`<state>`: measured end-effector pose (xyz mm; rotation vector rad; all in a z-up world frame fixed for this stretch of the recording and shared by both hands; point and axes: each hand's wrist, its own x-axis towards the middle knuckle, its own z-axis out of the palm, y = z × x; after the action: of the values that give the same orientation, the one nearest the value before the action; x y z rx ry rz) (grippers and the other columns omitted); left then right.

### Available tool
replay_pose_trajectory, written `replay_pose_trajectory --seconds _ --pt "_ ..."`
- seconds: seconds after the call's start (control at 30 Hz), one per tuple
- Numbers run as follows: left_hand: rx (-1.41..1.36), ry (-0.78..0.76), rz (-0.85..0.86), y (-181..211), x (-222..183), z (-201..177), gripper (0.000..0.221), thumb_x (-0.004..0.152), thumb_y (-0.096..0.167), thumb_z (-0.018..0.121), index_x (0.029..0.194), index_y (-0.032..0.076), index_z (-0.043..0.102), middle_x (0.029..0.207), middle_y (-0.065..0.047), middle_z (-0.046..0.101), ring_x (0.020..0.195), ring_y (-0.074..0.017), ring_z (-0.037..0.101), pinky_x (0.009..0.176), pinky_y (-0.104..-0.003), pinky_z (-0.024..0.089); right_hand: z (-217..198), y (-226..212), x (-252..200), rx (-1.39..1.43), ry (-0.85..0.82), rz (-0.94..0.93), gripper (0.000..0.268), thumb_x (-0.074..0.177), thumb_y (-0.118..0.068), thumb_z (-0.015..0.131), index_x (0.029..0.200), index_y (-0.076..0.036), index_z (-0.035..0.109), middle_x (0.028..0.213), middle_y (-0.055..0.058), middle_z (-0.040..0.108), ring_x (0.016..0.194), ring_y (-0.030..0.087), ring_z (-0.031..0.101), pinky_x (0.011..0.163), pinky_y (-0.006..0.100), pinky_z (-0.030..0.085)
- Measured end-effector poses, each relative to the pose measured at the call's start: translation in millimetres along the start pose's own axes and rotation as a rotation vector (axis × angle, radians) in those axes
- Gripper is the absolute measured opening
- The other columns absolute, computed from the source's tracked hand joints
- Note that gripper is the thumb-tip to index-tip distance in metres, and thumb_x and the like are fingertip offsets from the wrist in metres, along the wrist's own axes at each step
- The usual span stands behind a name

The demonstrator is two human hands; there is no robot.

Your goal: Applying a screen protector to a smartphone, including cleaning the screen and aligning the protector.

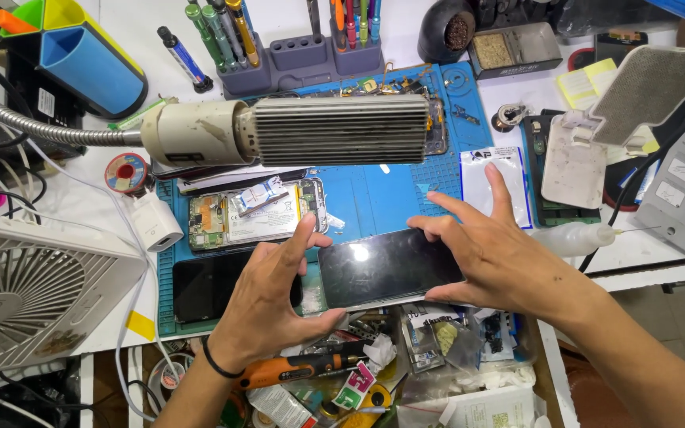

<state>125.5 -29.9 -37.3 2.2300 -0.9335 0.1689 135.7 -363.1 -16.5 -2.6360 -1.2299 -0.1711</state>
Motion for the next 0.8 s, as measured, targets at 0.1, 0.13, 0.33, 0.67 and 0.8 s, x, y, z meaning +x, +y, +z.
replay_pose_trajectory --seconds 0.1,0.13,0.33,0.67,0.8 --pt "-0.035 -0.013 -0.010 -0.1 1.8 2.4 0.124 0.075 0.033 0.094 0.165 0.016 0.009 0.133 -0.005 0.065 0.079 -0.0171 0.052 0.085 -0.035 0.044 0.8 0.4 -0.8 -0.006 0.000 0.013 0.091 0.073 -0.060 0.084 0.128 -0.008 0.034 0.138 0.004 0.060 0.138 0.038 0.051 0.112 0.084 0.008" --pt "-0.035 -0.013 -0.010 -1.4 1.0 3.8 0.124 0.075 0.033 0.094 0.165 0.016 0.009 0.133 -0.005 0.065 0.079 -0.0171 0.052 0.085 -0.035 0.044 -3.3 -1.3 -1.4 -0.005 0.000 0.014 0.091 0.073 -0.060 0.084 0.128 -0.008 0.034 0.138 0.004 0.060 0.138 0.038 0.051 0.112 0.084 0.008" --pt "-0.017 0.023 0.023 -6.9 3.0 3.7 0.124 0.076 0.035 0.094 0.165 0.017 0.009 0.136 -0.007 0.066 0.087 -0.0188 0.057 0.089 -0.039 0.046 -32.5 -13.6 -27.3 0.164 0.173 0.164 0.082 0.075 -0.061 0.076 0.128 -0.020 0.028 0.159 0.022 0.045 0.148 0.045 0.041 0.119 0.076 -0.007" --pt "-0.001 -0.015 0.002 -13.9 7.1 9.3 0.121 0.073 0.036 0.094 0.164 0.017 0.015 0.135 -0.005 0.068 0.109 -0.0218 0.063 0.093 -0.040 0.042 34.7 -51.3 -112.6 0.178 0.595 0.484 0.026 0.095 -0.025 0.061 0.108 -0.015 0.041 0.121 0.012 0.068 0.117 0.028 0.066 0.107 0.046 0.029" --pt "-0.013 -0.025 -0.017 -15.4 5.0 11.5 0.119 0.074 0.035 0.094 0.163 0.017 0.017 0.132 -0.005 0.068 0.109 -0.0228 0.064 0.097 -0.043 0.040 72.4 -51.7 -131.1 0.152 0.602 0.490 0.027 0.091 -0.021 0.066 0.108 -0.013 0.046 0.102 0.011 0.071 0.094 0.023 0.068 0.094 0.043 0.036"
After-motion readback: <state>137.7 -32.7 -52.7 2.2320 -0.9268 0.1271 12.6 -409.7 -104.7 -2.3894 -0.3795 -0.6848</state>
